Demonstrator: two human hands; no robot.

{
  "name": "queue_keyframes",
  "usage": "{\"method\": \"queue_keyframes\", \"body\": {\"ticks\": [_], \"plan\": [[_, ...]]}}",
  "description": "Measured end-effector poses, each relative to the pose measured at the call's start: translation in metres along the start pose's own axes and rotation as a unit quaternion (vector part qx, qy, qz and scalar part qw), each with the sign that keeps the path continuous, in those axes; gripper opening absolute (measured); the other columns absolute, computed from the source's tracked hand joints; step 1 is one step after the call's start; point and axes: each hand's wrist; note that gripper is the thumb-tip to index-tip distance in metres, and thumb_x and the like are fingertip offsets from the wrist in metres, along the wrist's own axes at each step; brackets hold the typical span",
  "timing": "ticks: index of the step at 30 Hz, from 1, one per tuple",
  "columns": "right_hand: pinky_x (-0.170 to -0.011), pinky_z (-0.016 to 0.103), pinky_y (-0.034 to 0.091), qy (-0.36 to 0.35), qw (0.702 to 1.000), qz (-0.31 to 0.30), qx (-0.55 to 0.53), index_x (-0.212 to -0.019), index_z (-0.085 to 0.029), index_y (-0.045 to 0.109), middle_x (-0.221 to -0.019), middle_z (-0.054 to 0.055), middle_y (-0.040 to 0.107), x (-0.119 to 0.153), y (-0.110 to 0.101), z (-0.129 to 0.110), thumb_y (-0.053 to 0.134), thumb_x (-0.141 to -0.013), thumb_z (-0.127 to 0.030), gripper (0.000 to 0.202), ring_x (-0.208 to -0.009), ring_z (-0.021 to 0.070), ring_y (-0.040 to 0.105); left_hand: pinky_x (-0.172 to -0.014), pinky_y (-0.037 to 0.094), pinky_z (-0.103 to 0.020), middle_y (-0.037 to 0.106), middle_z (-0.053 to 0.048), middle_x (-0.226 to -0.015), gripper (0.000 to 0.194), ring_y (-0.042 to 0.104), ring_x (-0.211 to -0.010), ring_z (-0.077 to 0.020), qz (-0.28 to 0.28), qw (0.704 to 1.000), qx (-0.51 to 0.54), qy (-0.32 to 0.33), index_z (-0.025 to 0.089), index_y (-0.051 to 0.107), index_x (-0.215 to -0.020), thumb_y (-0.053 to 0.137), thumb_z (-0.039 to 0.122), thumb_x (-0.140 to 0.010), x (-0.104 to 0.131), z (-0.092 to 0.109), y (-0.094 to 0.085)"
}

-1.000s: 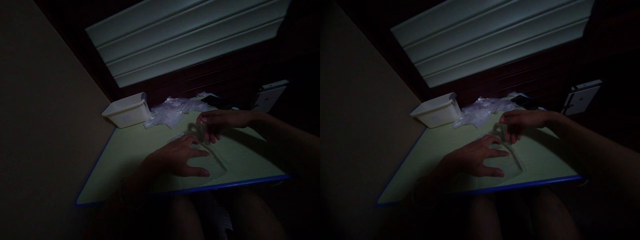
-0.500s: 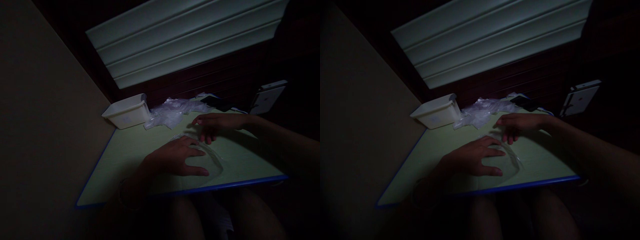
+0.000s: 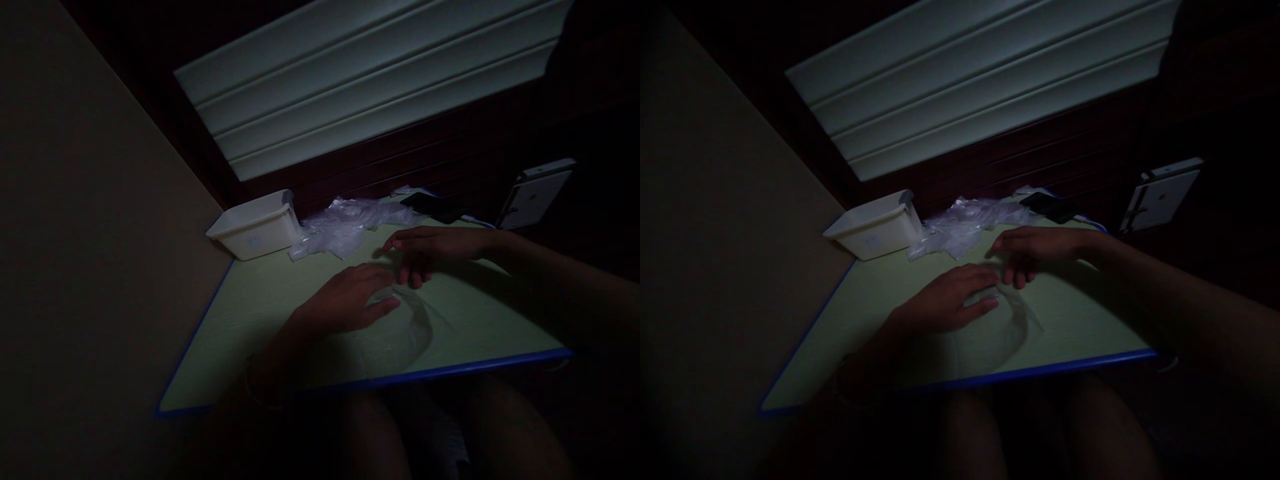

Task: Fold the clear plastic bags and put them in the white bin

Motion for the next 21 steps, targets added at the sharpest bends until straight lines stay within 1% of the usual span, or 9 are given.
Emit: {"method": "queue_keyframes", "body": {"ticks": [3,7,9,13,15,17,21], "plan": [[-0.061,0.031,0.052,0.0,1.0,0.008,-0.005,-0.121,-0.014,0.052,-0.085,0.011,0.075,0.0,0.001,-0.002,0.048,-0.092,-0.055,0.05,-0.068,0.0213,0.07,-0.105,0.039,-0.037,0.06,-0.009,-0.125,0.035,0.053,-0.119,-0.0211,-0.015,1.0,-0.002,0.003,0.02,0.055,-0.124,0.046,0.037,-0.095,0.0,0.0,0.001],[-0.061,0.031,0.052,0.014,1.0,-0.001,-0.001,-0.118,-0.016,0.051,-0.085,0.011,0.075,0.0,0.002,-0.001,0.047,-0.093,-0.053,0.045,-0.069,0.0214,0.071,-0.101,0.042,-0.039,0.061,-0.009,-0.117,0.027,0.053,-0.113,-0.0221,-0.006,1.0,-0.014,-0.007,0.019,0.058,-0.113,0.047,0.035,-0.094,0.0,0.002,-0.002],[-0.061,0.03,0.052,0.015,1.0,-0.005,-0.004,-0.119,-0.017,0.049,-0.085,0.011,0.075,-0.001,0.002,0.001,0.046,-0.094,-0.051,0.043,-0.069,0.021,0.071,-0.098,0.044,-0.039,0.06,-0.01,-0.113,0.023,0.054,-0.109,-0.0216,0.012,1.0,-0.018,-0.022,0.018,0.057,-0.108,0.046,0.031,-0.094,-0.001,0.003,-0.003],[-0.059,0.029,0.05,0.016,1.0,-0.007,0.001,-0.122,-0.017,0.047,-0.087,0.012,0.075,-0.002,0.002,0.003,0.047,-0.094,-0.05,0.044,-0.069,0.0204,0.071,-0.09,0.048,-0.035,0.058,-0.009,-0.105,0.017,0.056,-0.098,-0.0188,0.083,0.994,-0.031,-0.057,0.017,0.054,-0.103,0.041,0.022,-0.093,-0.001,0.0,-0.002],[-0.059,0.029,0.05,0.013,1.0,-0.009,0.009,-0.122,-0.016,0.048,-0.087,0.012,0.075,-0.002,0.002,0.003,0.048,-0.093,-0.05,0.044,-0.069,0.0205,0.07,-0.09,0.048,-0.034,0.058,-0.009,-0.106,0.019,0.056,-0.098,-0.0183,0.108,0.991,-0.048,-0.065,0.016,0.053,-0.105,0.041,0.017,-0.091,-0.001,-0.004,-0.002],[-0.06,0.029,0.051,0.012,1.0,-0.009,0.011,-0.121,-0.016,0.049,-0.087,0.012,0.075,-0.001,0.001,0.003,0.048,-0.093,-0.049,0.044,-0.069,0.0204,0.07,-0.094,0.047,-0.035,0.059,-0.009,-0.108,0.024,0.056,-0.103,-0.0185,0.115,0.989,-0.067,-0.067,0.015,0.054,-0.109,0.041,0.013,-0.089,0.0,-0.009,-0.001],[-0.062,0.029,0.051,0.019,1.0,-0.003,0.007,-0.119,-0.017,0.049,-0.087,0.011,0.075,-0.001,0.002,0.002,0.048,-0.094,-0.048,0.04,-0.069,0.0198,0.071,-0.102,0.043,-0.037,0.059,-0.008,-0.118,0.034,0.052,-0.114,-0.0194,0.083,0.992,-0.087,-0.05,0.017,0.055,-0.118,0.042,0.01,-0.088,0.002,-0.014,0.0]]}}
Point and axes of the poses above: each hand's wrist, its own x-axis away from the middle knuckle, its own y-axis out of the palm, z = x × y
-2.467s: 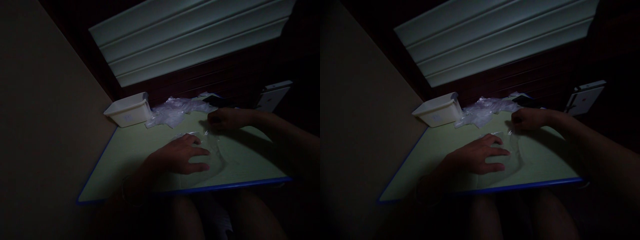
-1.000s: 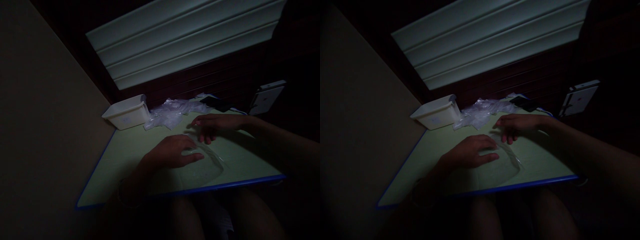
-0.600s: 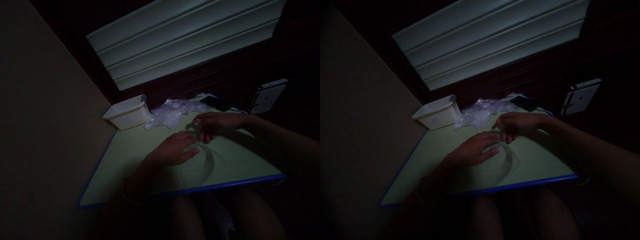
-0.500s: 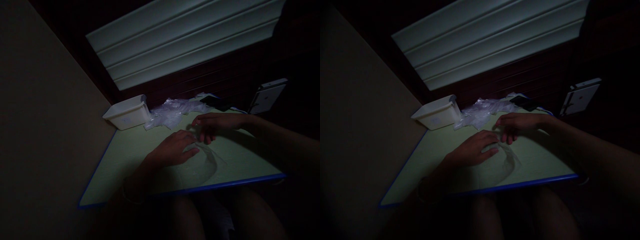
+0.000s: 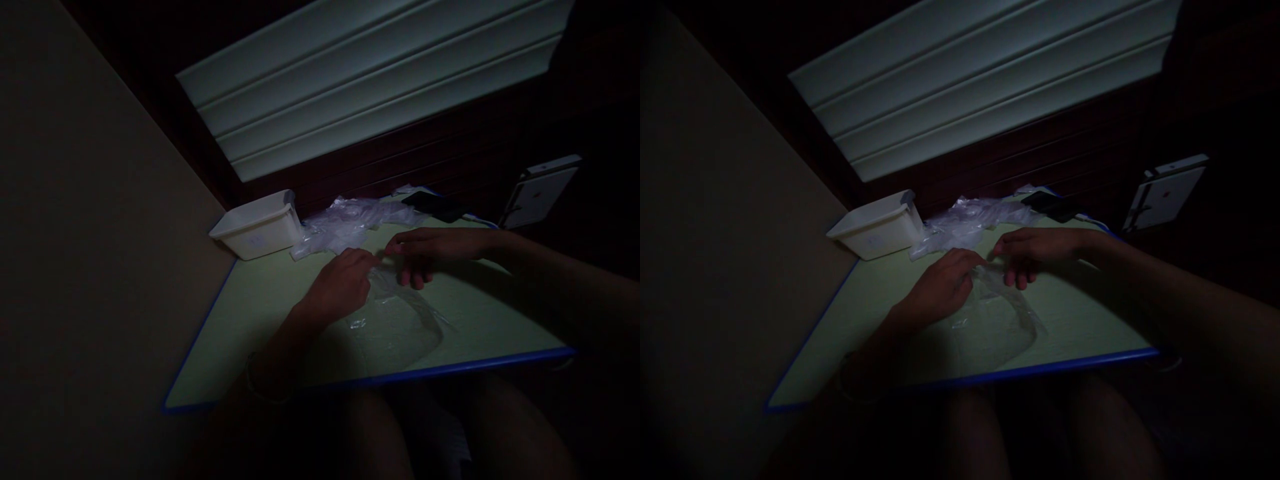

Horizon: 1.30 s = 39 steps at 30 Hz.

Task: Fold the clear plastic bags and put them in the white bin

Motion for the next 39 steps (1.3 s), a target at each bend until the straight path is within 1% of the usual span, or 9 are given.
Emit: {"method": "queue_keyframes", "body": {"ticks": [3,6,10,14,19,26,29,33,39], "plan": [[-0.061,0.029,0.051,-0.004,1.0,0.001,0.001,-0.118,-0.016,0.049,-0.087,0.011,0.075,0.0,0.001,0.001,0.05,-0.093,-0.048,0.04,-0.069,0.0196,0.07,-0.104,0.042,-0.036,0.058,-0.008,-0.122,0.034,0.05,-0.117,-0.0202,-0.019,1.0,-0.009,0.009,0.018,0.054,-0.123,0.048,0.017,-0.09,0.0,-0.001,0.005],[-0.061,0.029,0.051,-0.009,1.0,0.002,-0.008,-0.119,-0.016,0.049,-0.086,0.011,0.074,-0.001,0.001,0.002,0.051,-0.092,-0.047,0.041,-0.069,0.0196,0.07,-0.101,0.044,-0.036,0.06,-0.008,-0.116,0.03,0.051,-0.112,-0.0208,-0.022,0.999,-0.036,-0.006,0.017,0.057,-0.119,0.051,0.024,-0.091,-0.003,-0.002,0.013],[-0.061,0.029,0.051,-0.011,1.0,0.004,-0.005,-0.123,-0.016,0.049,-0.086,0.011,0.074,-0.001,0.001,0.003,0.052,-0.091,-0.048,0.045,-0.069,0.0197,0.07,-0.093,0.047,-0.033,0.063,-0.006,-0.101,0.024,0.055,-0.102,-0.0186,-0.028,0.996,-0.082,-0.016,0.018,0.064,-0.108,0.045,0.016,-0.094,-0.006,-0.005,0.019],[-0.06,0.028,0.051,-0.007,1.0,0.004,0.005,-0.123,-0.015,0.049,-0.088,0.012,0.074,-0.001,0.001,0.002,0.052,-0.091,-0.046,0.045,-0.069,0.0198,0.07,-0.088,0.047,-0.031,0.063,-0.007,-0.097,0.022,0.054,-0.099,-0.0184,-0.01,0.994,-0.103,-0.016,0.016,0.068,-0.101,0.049,0.014,-0.092,-0.005,-0.008,0.015],[-0.06,0.028,0.051,-0.005,1.0,0.005,0.011,-0.123,-0.015,0.048,-0.088,0.012,0.074,-0.001,0.001,0.001,0.051,-0.092,-0.045,0.044,-0.07,0.0196,0.07,-0.09,0.046,-0.034,0.063,-0.007,-0.103,0.022,0.053,-0.104,-0.0196,-0.012,0.995,-0.097,-0.014,0.018,0.071,-0.096,0.051,0.011,-0.089,-0.003,-0.011,0.006],[-0.058,0.028,0.051,-0.012,1.0,-0.003,0.025,-0.121,-0.017,0.052,-0.088,0.011,0.074,0.0,0.001,0.0,0.052,-0.09,-0.051,0.046,-0.069,0.0202,0.069,-0.09,0.046,-0.038,0.065,-0.009,-0.1,0.023,0.054,-0.102,-0.0229,-0.032,0.988,-0.127,-0.076,0.014,0.071,-0.093,0.05,0.007,-0.086,0.001,-0.017,-0.005],[-0.06,0.029,0.051,-0.008,1.0,0.001,0.027,-0.121,-0.016,0.051,-0.088,0.012,0.074,0.0,0.002,-0.001,0.052,-0.09,-0.051,0.046,-0.069,0.0198,0.069,-0.091,0.046,-0.037,0.066,-0.009,-0.1,0.026,0.056,-0.101,-0.0219,-0.015,0.989,-0.106,-0.101,0.013,0.07,-0.096,0.047,0.007,-0.086,0.0,-0.016,-0.007],[-0.061,0.029,0.051,-0.004,1.0,0.005,0.021,-0.123,-0.015,0.05,-0.087,0.012,0.074,0.0,0.003,-0.001,0.052,-0.091,-0.05,0.047,-0.07,0.0198,0.069,-0.095,0.045,-0.035,0.067,-0.007,-0.106,0.03,0.057,-0.103,-0.0195,0.01,0.995,-0.029,-0.099,0.015,0.066,-0.11,0.045,0.013,-0.089,-0.001,-0.01,-0.004],[-0.061,0.029,0.05,-0.005,1.0,-0.002,0.012,-0.121,-0.015,0.05,-0.087,0.011,0.074,-0.001,0.002,0.0,0.051,-0.092,-0.048,0.044,-0.07,0.02,0.07,-0.081,0.049,-0.035,0.069,-0.006,-0.087,0.038,0.063,-0.084,-0.02,0.009,0.98,0.047,-0.195,0.015,0.056,-0.124,0.044,0.035,-0.094,-0.004,-0.009,0.01]]}}
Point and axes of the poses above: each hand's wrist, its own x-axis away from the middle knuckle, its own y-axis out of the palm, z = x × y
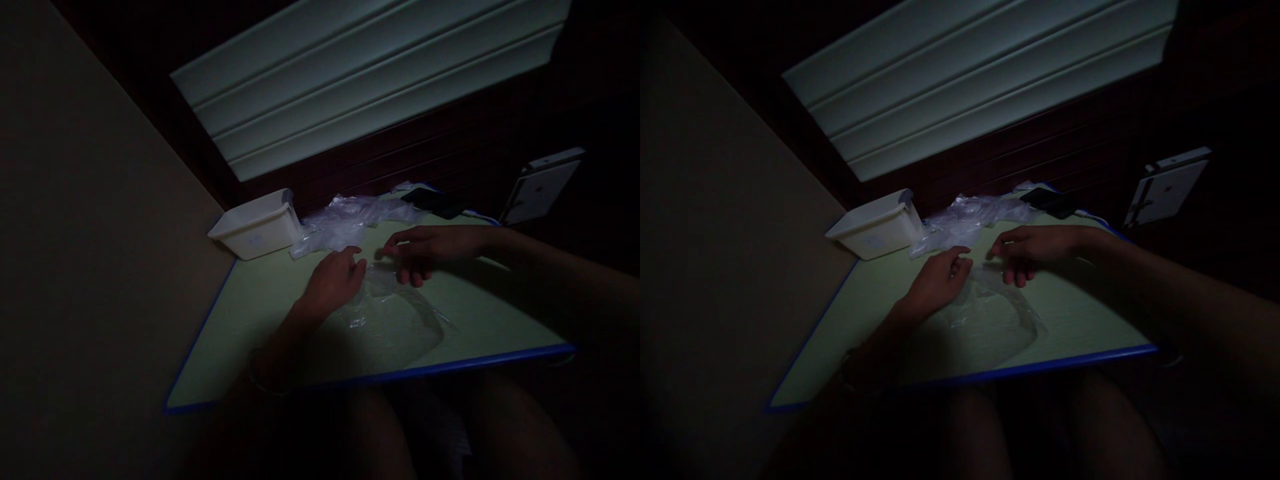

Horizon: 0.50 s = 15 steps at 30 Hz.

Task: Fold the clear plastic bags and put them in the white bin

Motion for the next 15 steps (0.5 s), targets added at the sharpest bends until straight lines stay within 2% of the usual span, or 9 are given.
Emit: {"method": "queue_keyframes", "body": {"ticks": [6,11,15], "plan": [[-0.061,0.03,0.051,-0.001,1.0,0.004,0.003,-0.118,-0.017,0.051,-0.085,0.01,0.074,0.0,-0.001,0.0,0.053,-0.09,-0.05,0.043,-0.07,0.0203,0.069,-0.073,0.049,-0.03,0.07,-0.005,-0.085,0.037,0.065,-0.077,-0.0171,0.024,0.992,0.109,-0.052,0.016,0.056,-0.119,0.052,0.039,-0.09,-0.01,-0.004,0.018],[-0.061,0.03,0.051,0.001,1.0,0.004,-0.007,-0.117,-0.017,0.052,-0.084,0.01,0.074,-0.001,-0.001,0.002,0.054,-0.09,-0.05,0.043,-0.069,0.0206,0.069,-0.07,0.049,-0.027,0.071,-0.004,-0.085,0.033,0.065,-0.075,-0.015,0.035,0.976,0.193,-0.095,0.017,0.057,-0.114,0.061,0.027,-0.084,-0.016,-0.01,0.027],[-0.061,0.029,0.05,0.006,1.0,0.003,-0.007,-0.119,-0.017,0.052,-0.086,0.01,0.074,-0.001,-0.001,0.003,0.053,-0.09,-0.049,0.043,-0.069,0.0201,0.069,-0.069,0.049,-0.026,0.07,-0.003,-0.087,0.036,0.064,-0.075,-0.0137,0.042,0.971,0.213,-0.098,0.016,0.057,-0.115,0.063,0.021,-0.08,-0.017,-0.014,0.028]]}}
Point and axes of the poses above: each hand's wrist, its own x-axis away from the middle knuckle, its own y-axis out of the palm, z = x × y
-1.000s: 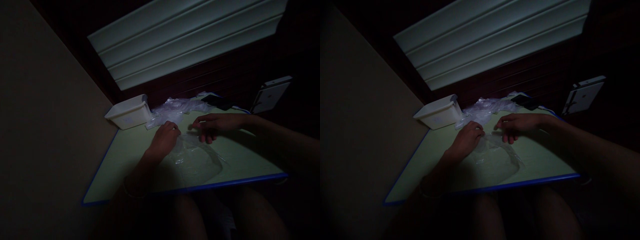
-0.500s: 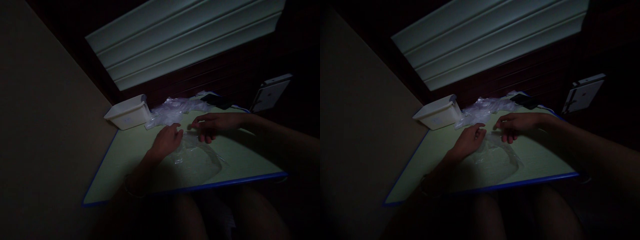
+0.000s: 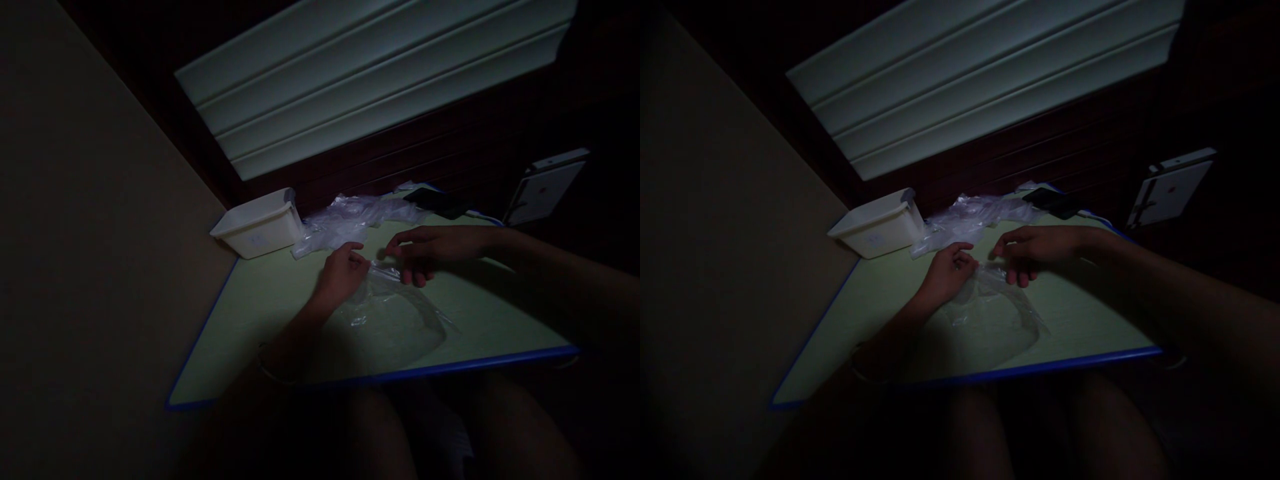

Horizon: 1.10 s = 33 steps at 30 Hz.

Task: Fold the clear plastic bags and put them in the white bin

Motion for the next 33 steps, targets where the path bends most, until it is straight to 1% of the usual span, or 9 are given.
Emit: {"method": "queue_keyframes", "body": {"ticks": [3,7,10,12,14,16,18,23,33], "plan": [[-0.06,0.029,0.05,0.003,1.0,-0.001,0.014,-0.12,-0.017,0.05,-0.086,0.011,0.074,0.0,0.0,-0.001,0.052,-0.091,-0.047,0.042,-0.069,0.0198,0.069,-0.068,0.049,-0.026,0.07,-0.003,-0.086,0.036,0.063,-0.072,-0.0137,0.004,1.0,-0.017,-0.003,0.016,0.056,-0.115,0.063,0.02,-0.079,0.001,0.0,-0.001],[-0.059,0.028,0.05,0.005,1.0,0.003,0.022,-0.119,-0.017,0.05,-0.085,0.011,0.074,0.001,0.001,-0.004,0.051,-0.092,-0.047,0.041,-0.067,0.0193,0.069,-0.068,0.049,-0.029,0.069,-0.002,-0.084,0.035,0.063,-0.073,-0.0156,0.02,0.996,-0.083,-0.005,0.017,0.057,-0.114,0.062,0.021,-0.08,0.004,0.001,-0.004],[-0.058,0.028,0.05,-0.001,1.0,0.003,0.02,-0.117,-0.017,0.052,-0.085,0.01,0.074,0.001,0.001,-0.004,0.052,-0.091,-0.048,0.04,-0.067,0.0194,0.069,-0.073,0.05,-0.031,0.069,-0.003,-0.086,0.031,0.063,-0.077,-0.0172,0.041,0.988,-0.148,0.024,0.018,0.059,-0.113,0.058,0.019,-0.082,0.007,0.004,-0.009],[-0.058,0.028,0.05,0.0,1.0,0.002,0.017,-0.116,-0.017,0.052,-0.084,0.01,0.074,0.001,0.001,-0.003,0.053,-0.091,-0.048,0.04,-0.067,0.0195,0.069,-0.079,0.05,-0.032,0.068,-0.005,-0.092,0.026,0.063,-0.083,-0.0177,0.049,0.981,-0.173,0.067,0.017,0.062,-0.11,0.055,0.018,-0.084,0.008,0.008,-0.013],[-0.059,0.029,0.05,0.001,1.0,0.001,0.01,-0.115,-0.018,0.053,-0.084,0.009,0.074,0.001,0.001,-0.003,0.054,-0.09,-0.048,0.039,-0.068,0.0199,0.069,-0.085,0.049,-0.033,0.067,-0.005,-0.097,0.021,0.062,-0.09,-0.0176,0.03,0.976,-0.172,0.132,0.017,0.065,-0.103,0.053,0.018,-0.086,0.009,0.013,-0.015],[-0.06,0.03,0.051,-0.001,1.0,0.001,0.0,-0.113,-0.018,0.054,-0.084,0.009,0.074,0.001,0.001,-0.002,0.055,-0.089,-0.048,0.038,-0.069,0.0203,0.069,-0.09,0.048,-0.033,0.067,-0.005,-0.099,0.019,0.06,-0.096,-0.0171,-0.016,0.967,-0.16,0.196,0.018,0.067,-0.099,0.052,0.017,-0.088,0.011,0.017,-0.015],[-0.061,0.03,0.051,-0.002,1.0,-0.001,-0.005,-0.114,-0.018,0.053,-0.084,0.009,0.074,0.001,0.001,-0.001,0.055,-0.089,-0.048,0.039,-0.07,0.0207,0.069,-0.093,0.047,-0.034,0.067,-0.005,-0.1,0.02,0.059,-0.099,-0.017,-0.061,0.958,-0.161,0.231,0.018,0.068,-0.097,0.05,0.016,-0.089,0.013,0.019,-0.013],[-0.061,0.03,0.051,0.0,1.0,0.002,0.007,-0.119,-0.016,0.051,-0.085,0.01,0.073,0.001,0.0,-0.001,0.054,-0.089,-0.048,0.043,-0.07,0.0203,0.069,-0.095,0.046,-0.036,0.067,-0.006,-0.1,0.021,0.059,-0.1,-0.0185,-0.12,0.945,-0.2,0.231,0.017,0.069,-0.098,0.051,0.014,-0.087,0.016,0.019,-0.009],[-0.061,0.029,0.05,-0.001,1.0,-0.003,0.011,-0.117,-0.016,0.051,-0.086,0.01,0.074,0.002,0.0,-0.002,0.051,-0.091,-0.049,0.042,-0.069,0.0189,0.069,-0.095,0.045,-0.037,0.063,-0.008,-0.101,0.022,0.056,-0.102,-0.0197,-0.129,0.935,-0.229,0.237,0.016,0.067,-0.099,0.047,0.022,-0.092,0.02,0.024,-0.008]]}}
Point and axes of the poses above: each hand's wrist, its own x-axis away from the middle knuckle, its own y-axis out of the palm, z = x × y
